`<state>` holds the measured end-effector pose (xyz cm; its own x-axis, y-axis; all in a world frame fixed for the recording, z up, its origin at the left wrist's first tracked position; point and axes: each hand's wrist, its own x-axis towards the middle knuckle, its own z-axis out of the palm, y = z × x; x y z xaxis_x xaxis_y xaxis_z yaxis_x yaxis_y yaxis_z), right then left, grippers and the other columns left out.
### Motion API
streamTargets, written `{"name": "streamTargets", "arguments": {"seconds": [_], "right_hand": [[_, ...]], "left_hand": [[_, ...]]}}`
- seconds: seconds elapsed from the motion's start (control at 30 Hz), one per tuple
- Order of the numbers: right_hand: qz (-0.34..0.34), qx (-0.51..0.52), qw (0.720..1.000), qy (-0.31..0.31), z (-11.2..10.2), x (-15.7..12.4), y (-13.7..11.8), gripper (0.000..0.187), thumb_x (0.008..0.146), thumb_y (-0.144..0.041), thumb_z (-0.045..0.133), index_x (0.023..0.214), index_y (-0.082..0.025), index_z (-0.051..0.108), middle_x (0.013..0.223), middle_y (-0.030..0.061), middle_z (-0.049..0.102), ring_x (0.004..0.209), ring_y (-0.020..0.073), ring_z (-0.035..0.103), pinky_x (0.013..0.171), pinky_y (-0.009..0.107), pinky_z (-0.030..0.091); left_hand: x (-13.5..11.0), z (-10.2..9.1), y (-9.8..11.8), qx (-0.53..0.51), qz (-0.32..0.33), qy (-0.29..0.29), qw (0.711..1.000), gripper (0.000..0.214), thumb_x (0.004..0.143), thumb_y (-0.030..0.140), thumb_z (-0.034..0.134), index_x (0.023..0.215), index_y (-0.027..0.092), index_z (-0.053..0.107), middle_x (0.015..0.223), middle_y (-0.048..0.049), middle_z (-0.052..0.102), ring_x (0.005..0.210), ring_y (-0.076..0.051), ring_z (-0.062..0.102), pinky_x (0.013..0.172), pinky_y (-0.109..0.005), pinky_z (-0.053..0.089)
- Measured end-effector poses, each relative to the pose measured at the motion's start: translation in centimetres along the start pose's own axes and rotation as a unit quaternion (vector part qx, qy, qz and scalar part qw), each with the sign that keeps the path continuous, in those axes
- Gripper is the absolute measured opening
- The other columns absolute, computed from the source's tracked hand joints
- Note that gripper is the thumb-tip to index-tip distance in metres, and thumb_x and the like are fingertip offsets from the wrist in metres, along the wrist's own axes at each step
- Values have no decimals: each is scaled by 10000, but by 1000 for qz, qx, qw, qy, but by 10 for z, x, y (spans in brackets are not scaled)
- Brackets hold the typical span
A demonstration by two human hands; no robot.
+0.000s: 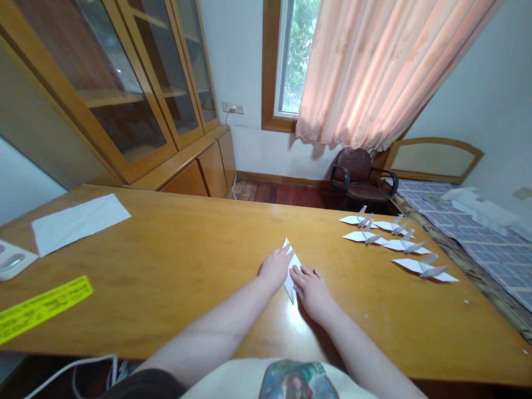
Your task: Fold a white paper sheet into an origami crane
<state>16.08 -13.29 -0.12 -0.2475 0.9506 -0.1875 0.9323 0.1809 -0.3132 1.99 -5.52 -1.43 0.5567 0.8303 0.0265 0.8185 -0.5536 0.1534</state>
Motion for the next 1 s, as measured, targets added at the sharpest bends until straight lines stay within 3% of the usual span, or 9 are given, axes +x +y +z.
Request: {"name": "streamTargets", "arguments": {"seconds": [0.13, 0.3, 0.4, 0.5, 0.63, 0.73, 0.8, 1.0], "right_hand": [[-19, 1, 1000, -11, -14, 2, 1, 438, 900, -244, 402, 1325, -347, 441, 1394, 24, 445, 1294, 218, 366, 1073, 491, 164], [-30, 27, 999, 19, -18, 4, -1, 385, 892, -243, 412, 1245, -330, 538, 1311, 22, 538, 1225, 223, 439, 1052, 447, 216], [34, 98, 992, 70, -17, 14, 8, 332, 895, -248, 389, 1101, -241, 649, 1132, 57, 651, 1066, 179, 555, 939, 292, 359], [121, 123, 979, 110, -19, 31, 22, 262, 854, -239, 449, 945, -184, 688, 998, 79, 681, 948, 173, 595, 837, 244, 396], [173, 150, 972, 45, -26, 53, 35, 133, 772, -271, 573, 808, -177, 660, 782, 28, 683, 703, 143, 597, 624, 216, 377], [182, 169, 969, 7, -31, 60, 40, 277, 816, -394, 528, 715, -161, 638, 665, 25, 650, 585, 126, 554, 549, 218, 330], [185, 176, 967, -4, -32, 62, 40, 331, 814, -454, 527, 697, -161, 630, 637, 21, 638, 549, 118, 533, 525, 219, 309], [210, 126, 970, 9, -28, 62, 37, 199, 738, -398, 637, 743, -200, 626, 660, -2, 643, 594, 118, 545, 541, 216, 302]], "left_hand": [[1, 4, 2, 10, 5, -3, 1000, 445, 858, 165, 463, 1303, 164, 450, 1396, -94, 432, 1139, -206, 496, 939, -317, 438], [2, 5, 6, 17, -2, 0, 1000, 428, 864, 134, 438, 1293, 144, 454, 1345, -121, 483, 1149, -202, 500, 938, -317, 443], [1, 4, 7, 16, -2, 5, 1000, 425, 865, 102, 411, 1286, 128, 457, 1335, -125, 490, 1133, -200, 510, 930, -313, 451], [0, 4, 6, 15, -3, 12, 1000, 429, 863, 65, 379, 1282, 111, 457, 1316, -134, 502, 1111, -197, 522, 916, -309, 460], [1, 4, 5, 12, -10, 10, 1000, 421, 872, 76, 365, 1278, 127, 463, 1311, -136, 504, 1114, -199, 519, 900, -313, 471], [1, 6, 4, 12, -6, 12, 1000, 420, 870, 79, 366, 1274, 134, 468, 1306, -130, 508, 1111, -196, 518, 907, -315, 468], [1, 7, 3, 11, -3, 16, 1000, 419, 870, 78, 365, 1272, 136, 467, 1305, -127, 509, 1108, -194, 519, 910, -314, 465], [1, 7, 4, 11, -3, 17, 1000, 414, 877, 92, 369, 1281, 110, 455, 1308, -141, 505, 1111, -204, 518, 913, -319, 459]]}}
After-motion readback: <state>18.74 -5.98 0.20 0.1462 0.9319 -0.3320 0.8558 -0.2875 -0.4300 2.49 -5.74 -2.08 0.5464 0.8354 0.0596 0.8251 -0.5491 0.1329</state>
